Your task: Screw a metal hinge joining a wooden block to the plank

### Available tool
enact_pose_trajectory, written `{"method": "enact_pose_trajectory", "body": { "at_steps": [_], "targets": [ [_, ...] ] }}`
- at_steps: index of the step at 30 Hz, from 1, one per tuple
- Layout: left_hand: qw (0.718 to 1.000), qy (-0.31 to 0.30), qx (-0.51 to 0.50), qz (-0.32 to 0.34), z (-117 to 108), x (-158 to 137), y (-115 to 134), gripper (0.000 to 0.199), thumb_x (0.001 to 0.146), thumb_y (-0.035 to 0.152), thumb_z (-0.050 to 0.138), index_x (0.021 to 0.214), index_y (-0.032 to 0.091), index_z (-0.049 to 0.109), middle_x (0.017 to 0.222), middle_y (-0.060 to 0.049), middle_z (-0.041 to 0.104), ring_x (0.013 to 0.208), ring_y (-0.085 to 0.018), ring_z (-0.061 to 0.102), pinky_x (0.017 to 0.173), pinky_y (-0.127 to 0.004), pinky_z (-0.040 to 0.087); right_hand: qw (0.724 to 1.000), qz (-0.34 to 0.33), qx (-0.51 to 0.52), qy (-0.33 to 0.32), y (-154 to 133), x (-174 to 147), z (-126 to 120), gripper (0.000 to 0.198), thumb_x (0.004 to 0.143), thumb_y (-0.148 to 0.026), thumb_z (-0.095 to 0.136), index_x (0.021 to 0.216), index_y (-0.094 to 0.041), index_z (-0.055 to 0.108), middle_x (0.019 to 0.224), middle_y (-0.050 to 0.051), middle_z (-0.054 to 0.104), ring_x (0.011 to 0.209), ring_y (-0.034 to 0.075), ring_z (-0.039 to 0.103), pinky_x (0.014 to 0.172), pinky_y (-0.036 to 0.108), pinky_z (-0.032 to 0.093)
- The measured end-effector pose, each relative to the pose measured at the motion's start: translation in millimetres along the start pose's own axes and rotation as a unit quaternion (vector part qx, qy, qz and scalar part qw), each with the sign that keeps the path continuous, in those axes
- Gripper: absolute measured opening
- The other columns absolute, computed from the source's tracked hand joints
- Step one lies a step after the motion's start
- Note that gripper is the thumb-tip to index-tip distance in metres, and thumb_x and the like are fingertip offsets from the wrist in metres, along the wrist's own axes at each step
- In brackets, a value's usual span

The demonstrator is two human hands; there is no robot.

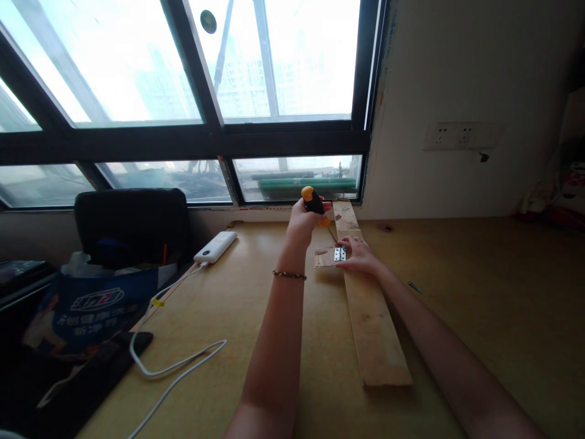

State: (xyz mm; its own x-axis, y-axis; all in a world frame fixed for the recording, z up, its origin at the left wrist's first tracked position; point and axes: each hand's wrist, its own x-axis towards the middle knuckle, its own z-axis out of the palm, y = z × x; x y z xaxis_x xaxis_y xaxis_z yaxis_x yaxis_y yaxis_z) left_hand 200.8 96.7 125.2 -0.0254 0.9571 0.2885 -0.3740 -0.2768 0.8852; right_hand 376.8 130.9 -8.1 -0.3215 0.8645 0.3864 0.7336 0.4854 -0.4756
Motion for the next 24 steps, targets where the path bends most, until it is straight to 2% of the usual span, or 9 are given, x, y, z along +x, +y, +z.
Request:
{"method": "enact_pose_trajectory", "body": {
  "at_steps": [8,19,24],
  "targets": [
    [1.000,0.015,0.011,-0.005,-1,4,-7,0.039,0.044,-0.004,0.054,0.079,0.013,0.053,0.075,-0.005,0.064,0.088,-0.025,0.062,0.080,-0.040,0.045,1.000,-0.004,-0.004,-0.010,-2,0,-2,0.061,0.050,-0.046,0.075,0.103,-0.023,0.056,0.113,0.005,0.055,0.104,0.024,0.048,0.089,0.039,0.035],
    [1.000,0.012,0.012,0.002,0,6,-13,0.038,0.044,-0.003,0.055,0.078,0.013,0.053,0.076,-0.005,0.065,0.087,-0.025,0.062,0.079,-0.039,0.046,0.999,-0.007,0.010,-0.041,0,0,-5,0.067,0.053,-0.048,0.073,0.111,-0.022,0.051,0.117,0.005,0.055,0.109,0.025,0.045,0.092,0.039,0.034],
    [1.000,0.017,0.008,0.010,-2,7,-14,0.037,0.045,-0.003,0.056,0.078,0.013,0.053,0.076,-0.006,0.065,0.085,-0.024,0.062,0.080,-0.039,0.045,0.996,-0.034,0.077,-0.025,5,-1,-4,0.071,0.051,-0.044,0.076,0.112,-0.022,0.048,0.119,0.007,0.053,0.112,0.026,0.046,0.095,0.041,0.033]
  ]
}}
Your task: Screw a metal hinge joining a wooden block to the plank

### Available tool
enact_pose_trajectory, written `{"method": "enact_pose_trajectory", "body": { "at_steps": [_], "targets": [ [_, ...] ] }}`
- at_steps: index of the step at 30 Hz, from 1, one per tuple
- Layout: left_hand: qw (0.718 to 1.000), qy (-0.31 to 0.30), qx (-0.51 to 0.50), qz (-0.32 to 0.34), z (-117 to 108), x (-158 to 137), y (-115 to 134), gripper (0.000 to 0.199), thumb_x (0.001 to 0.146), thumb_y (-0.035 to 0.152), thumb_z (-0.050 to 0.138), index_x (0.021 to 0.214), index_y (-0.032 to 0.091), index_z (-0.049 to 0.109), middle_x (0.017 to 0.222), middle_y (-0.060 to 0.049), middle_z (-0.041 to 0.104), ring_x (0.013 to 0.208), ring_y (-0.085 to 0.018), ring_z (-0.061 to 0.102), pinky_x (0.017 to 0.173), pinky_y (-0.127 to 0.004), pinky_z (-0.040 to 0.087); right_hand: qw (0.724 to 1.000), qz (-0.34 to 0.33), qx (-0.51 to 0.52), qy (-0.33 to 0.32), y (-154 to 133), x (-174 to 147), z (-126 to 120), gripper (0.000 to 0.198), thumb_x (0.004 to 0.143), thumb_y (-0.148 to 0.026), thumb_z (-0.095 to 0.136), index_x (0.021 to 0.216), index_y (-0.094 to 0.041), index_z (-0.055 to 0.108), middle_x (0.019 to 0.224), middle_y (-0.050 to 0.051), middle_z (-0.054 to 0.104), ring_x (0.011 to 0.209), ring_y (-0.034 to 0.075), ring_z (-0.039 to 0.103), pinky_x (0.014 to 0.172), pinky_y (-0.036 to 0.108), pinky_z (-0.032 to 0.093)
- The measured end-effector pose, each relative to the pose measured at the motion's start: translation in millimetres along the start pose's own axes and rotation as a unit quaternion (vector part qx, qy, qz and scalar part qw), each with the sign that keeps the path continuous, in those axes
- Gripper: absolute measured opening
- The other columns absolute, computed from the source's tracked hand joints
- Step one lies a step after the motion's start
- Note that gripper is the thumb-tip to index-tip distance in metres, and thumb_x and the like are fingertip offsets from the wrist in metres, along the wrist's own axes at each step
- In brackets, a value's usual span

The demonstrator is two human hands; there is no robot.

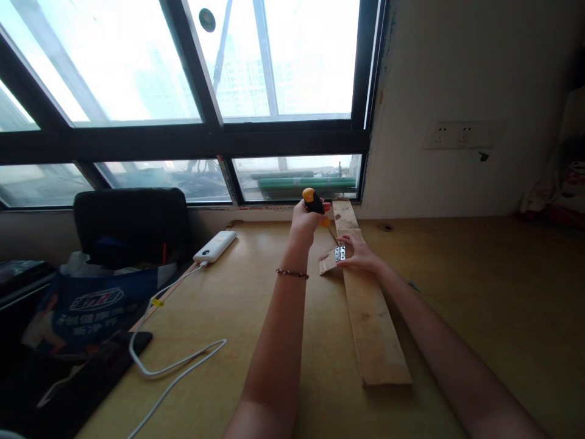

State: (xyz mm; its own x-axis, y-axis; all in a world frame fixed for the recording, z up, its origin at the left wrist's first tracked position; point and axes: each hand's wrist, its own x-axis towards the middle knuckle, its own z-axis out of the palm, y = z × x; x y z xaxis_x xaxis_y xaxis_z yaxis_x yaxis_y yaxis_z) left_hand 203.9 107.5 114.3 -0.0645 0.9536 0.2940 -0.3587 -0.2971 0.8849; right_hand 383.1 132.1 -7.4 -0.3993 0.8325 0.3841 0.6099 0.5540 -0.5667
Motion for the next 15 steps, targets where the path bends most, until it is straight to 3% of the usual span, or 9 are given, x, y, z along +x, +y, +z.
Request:
{"method": "enact_pose_trajectory", "body": {
  "at_steps": [4,9,15],
  "targets": [
    [1.000,0.002,0.000,-0.002,1.5,-0.8,0.8,0.037,0.045,-0.003,0.056,0.078,0.013,0.054,0.075,-0.005,0.064,0.086,-0.024,0.062,0.080,-0.039,0.045,0.994,-0.022,0.096,0.048,5.0,-3.2,-1.6,0.078,0.052,-0.037,0.077,0.118,-0.020,0.039,0.111,0.008,0.056,0.108,0.022,0.051,0.094,0.038,0.036],
    [1.000,0.001,-0.002,-0.003,3.7,-2.5,3.2,0.037,0.045,-0.003,0.056,0.077,0.013,0.053,0.074,-0.004,0.064,0.086,-0.024,0.062,0.080,-0.039,0.045,0.994,-0.005,0.089,0.070,7.7,-4.9,-2.4,0.072,0.052,-0.035,0.077,0.114,-0.019,0.042,0.097,0.005,0.060,0.092,0.020,0.058,0.086,0.036,0.042],
    [1.000,0.004,-0.006,0.002,3.4,-2.2,4.0,0.037,0.044,-0.003,0.057,0.077,0.013,0.053,0.074,-0.005,0.064,0.084,-0.023,0.062,0.080,-0.038,0.045,0.993,0.008,0.102,0.060,9.2,-4.7,-4.6,0.073,0.052,-0.035,0.078,0.113,-0.019,0.042,0.095,0.005,0.062,0.089,0.020,0.060,0.085,0.036,0.044]
  ]
}}
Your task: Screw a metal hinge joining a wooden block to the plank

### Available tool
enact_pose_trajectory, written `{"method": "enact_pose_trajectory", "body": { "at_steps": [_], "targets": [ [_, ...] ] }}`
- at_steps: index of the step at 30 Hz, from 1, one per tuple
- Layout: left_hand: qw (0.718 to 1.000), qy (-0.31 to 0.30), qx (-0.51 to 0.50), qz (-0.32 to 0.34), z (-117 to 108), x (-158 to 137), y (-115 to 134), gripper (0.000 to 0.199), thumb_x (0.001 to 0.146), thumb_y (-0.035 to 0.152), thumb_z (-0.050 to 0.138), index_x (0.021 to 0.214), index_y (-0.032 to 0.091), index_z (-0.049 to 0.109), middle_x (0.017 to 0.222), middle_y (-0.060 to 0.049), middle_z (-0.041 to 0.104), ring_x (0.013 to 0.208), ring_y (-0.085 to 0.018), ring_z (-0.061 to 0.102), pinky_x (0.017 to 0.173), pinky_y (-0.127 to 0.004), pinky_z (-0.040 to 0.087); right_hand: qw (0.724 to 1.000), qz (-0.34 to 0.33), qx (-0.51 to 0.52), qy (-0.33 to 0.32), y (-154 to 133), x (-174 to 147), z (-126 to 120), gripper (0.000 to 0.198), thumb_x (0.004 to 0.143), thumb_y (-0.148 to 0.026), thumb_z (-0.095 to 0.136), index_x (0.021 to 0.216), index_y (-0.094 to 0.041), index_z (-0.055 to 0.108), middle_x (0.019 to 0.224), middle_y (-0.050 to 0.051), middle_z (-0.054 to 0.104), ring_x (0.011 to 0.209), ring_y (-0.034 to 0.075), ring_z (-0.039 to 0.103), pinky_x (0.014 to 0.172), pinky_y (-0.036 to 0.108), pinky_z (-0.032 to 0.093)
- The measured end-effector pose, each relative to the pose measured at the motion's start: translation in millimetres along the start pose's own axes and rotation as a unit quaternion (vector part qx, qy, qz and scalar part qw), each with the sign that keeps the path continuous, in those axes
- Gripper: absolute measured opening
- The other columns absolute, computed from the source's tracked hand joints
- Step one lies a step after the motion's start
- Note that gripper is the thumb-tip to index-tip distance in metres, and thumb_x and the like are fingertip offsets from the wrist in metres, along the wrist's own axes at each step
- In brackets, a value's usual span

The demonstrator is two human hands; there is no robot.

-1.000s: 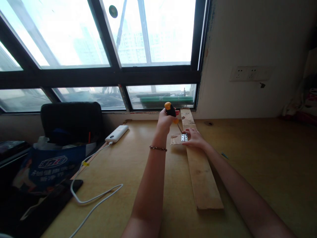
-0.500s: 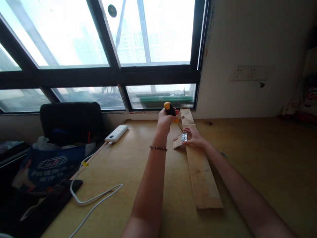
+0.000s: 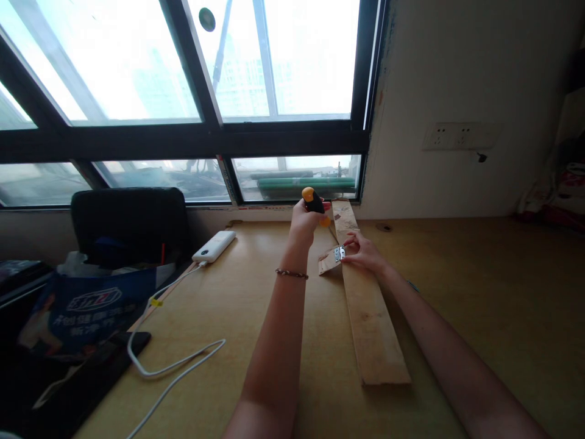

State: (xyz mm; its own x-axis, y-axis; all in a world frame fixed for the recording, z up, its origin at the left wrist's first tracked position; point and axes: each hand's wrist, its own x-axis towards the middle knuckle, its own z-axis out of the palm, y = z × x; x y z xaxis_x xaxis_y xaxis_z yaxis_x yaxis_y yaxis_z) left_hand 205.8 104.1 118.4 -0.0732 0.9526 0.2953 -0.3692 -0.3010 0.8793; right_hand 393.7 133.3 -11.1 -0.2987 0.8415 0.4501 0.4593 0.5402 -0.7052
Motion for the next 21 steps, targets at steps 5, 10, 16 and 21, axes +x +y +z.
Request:
{"method": "enact_pose_trajectory", "body": {
  "at_steps": [5,10,16,21],
  "targets": [
    [1.000,-0.016,-0.007,0.005,1,1,-5,0.037,0.046,-0.003,0.057,0.079,0.013,0.054,0.076,-0.006,0.064,0.084,-0.023,0.062,0.079,-0.038,0.046,1.000,0.007,0.012,0.001,5,1,0,0.076,0.049,-0.035,0.080,0.113,-0.020,0.041,0.093,0.005,0.064,0.088,0.020,0.061,0.085,0.037,0.045],
    [1.000,-0.026,-0.008,-0.005,9,-2,-8,0.036,0.045,-0.003,0.056,0.077,0.013,0.053,0.075,-0.006,0.064,0.083,-0.023,0.062,0.077,-0.039,0.046,1.000,0.008,0.022,-0.003,7,2,0,0.076,0.049,-0.035,0.080,0.113,-0.020,0.041,0.094,0.005,0.064,0.089,0.021,0.061,0.085,0.038,0.046],
    [1.000,-0.024,0.002,-0.009,16,-6,-7,0.037,0.044,-0.002,0.057,0.077,0.014,0.052,0.074,-0.005,0.064,0.087,-0.025,0.061,0.075,-0.039,0.047,1.000,0.012,0.016,-0.002,5,2,-1,0.073,0.048,-0.034,0.080,0.110,-0.020,0.044,0.094,0.005,0.064,0.088,0.021,0.061,0.085,0.038,0.046],
    [1.000,-0.022,0.011,0.001,15,-6,-5,0.036,0.044,-0.001,0.057,0.077,0.013,0.052,0.075,-0.005,0.063,0.087,-0.025,0.061,0.074,-0.038,0.047,1.000,0.003,0.020,-0.003,6,1,0,0.070,0.049,-0.034,0.080,0.108,-0.020,0.043,0.094,0.005,0.064,0.089,0.020,0.061,0.085,0.038,0.046]
  ]
}}
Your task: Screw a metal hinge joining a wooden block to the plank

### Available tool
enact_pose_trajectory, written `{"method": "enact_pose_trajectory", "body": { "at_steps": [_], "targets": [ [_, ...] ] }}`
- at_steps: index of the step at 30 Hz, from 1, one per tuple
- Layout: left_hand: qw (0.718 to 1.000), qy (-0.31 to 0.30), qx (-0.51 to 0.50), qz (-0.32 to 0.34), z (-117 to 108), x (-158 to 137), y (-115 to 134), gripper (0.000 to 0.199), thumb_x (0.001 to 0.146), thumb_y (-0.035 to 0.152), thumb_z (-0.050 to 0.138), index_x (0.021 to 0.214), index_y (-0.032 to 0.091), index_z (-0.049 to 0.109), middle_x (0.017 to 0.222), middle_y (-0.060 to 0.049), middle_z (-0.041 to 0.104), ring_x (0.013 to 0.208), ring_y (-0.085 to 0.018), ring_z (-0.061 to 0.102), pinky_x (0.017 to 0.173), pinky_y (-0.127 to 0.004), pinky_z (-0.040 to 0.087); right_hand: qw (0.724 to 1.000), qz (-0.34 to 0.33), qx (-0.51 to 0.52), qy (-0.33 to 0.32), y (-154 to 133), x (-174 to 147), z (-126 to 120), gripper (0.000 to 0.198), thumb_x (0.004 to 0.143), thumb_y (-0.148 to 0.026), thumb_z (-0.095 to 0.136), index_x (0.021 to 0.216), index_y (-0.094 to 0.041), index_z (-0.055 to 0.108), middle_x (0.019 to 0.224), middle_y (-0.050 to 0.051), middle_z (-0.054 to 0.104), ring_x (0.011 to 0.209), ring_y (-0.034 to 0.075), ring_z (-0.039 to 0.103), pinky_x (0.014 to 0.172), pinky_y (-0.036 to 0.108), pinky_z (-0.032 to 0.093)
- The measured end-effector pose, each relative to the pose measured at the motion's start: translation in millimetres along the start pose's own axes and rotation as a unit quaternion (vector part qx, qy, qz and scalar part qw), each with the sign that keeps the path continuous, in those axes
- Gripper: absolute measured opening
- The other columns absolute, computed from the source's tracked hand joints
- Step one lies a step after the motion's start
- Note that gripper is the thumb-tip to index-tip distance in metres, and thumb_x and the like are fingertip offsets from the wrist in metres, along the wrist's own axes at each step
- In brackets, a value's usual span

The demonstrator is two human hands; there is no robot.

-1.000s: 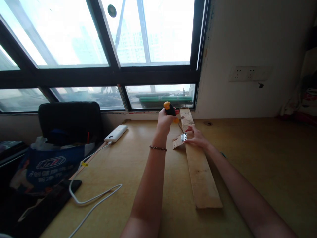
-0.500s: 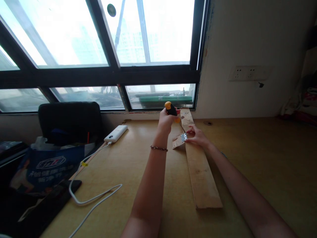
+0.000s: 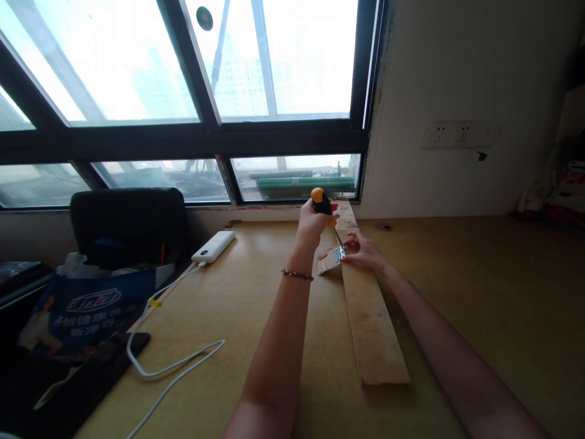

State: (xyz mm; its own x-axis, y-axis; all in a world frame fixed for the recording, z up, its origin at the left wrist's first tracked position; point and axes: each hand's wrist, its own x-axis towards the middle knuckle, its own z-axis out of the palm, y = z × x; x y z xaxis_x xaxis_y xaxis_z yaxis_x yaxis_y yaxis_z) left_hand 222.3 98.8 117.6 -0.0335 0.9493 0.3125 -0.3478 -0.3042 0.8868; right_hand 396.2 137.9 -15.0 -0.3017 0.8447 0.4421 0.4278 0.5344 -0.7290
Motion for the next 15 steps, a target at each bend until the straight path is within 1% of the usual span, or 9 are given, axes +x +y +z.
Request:
{"method": "enact_pose_trajectory", "body": {
  "at_steps": [9,15],
  "targets": [
    [1.000,-0.003,0.006,0.007,-0.8,1.8,-3.5,0.038,0.043,0.000,0.060,0.078,0.013,0.053,0.075,-0.005,0.063,0.085,-0.025,0.061,0.075,-0.039,0.046,1.000,0.011,0.005,0.001,1.1,0.2,0.4,0.070,0.049,-0.034,0.080,0.107,-0.020,0.044,0.094,0.006,0.064,0.089,0.020,0.061,0.085,0.038,0.047],
    [0.998,-0.033,0.045,0.008,1.1,1.3,-3.9,0.034,0.047,0.002,0.059,0.078,0.014,0.053,0.072,-0.004,0.063,0.077,-0.021,0.061,0.069,-0.035,0.046,1.000,0.009,0.013,-0.005,1.2,0.0,0.4,0.069,0.049,-0.036,0.080,0.105,-0.019,0.043,0.095,0.006,0.064,0.090,0.021,0.061,0.086,0.038,0.046]
  ]
}}
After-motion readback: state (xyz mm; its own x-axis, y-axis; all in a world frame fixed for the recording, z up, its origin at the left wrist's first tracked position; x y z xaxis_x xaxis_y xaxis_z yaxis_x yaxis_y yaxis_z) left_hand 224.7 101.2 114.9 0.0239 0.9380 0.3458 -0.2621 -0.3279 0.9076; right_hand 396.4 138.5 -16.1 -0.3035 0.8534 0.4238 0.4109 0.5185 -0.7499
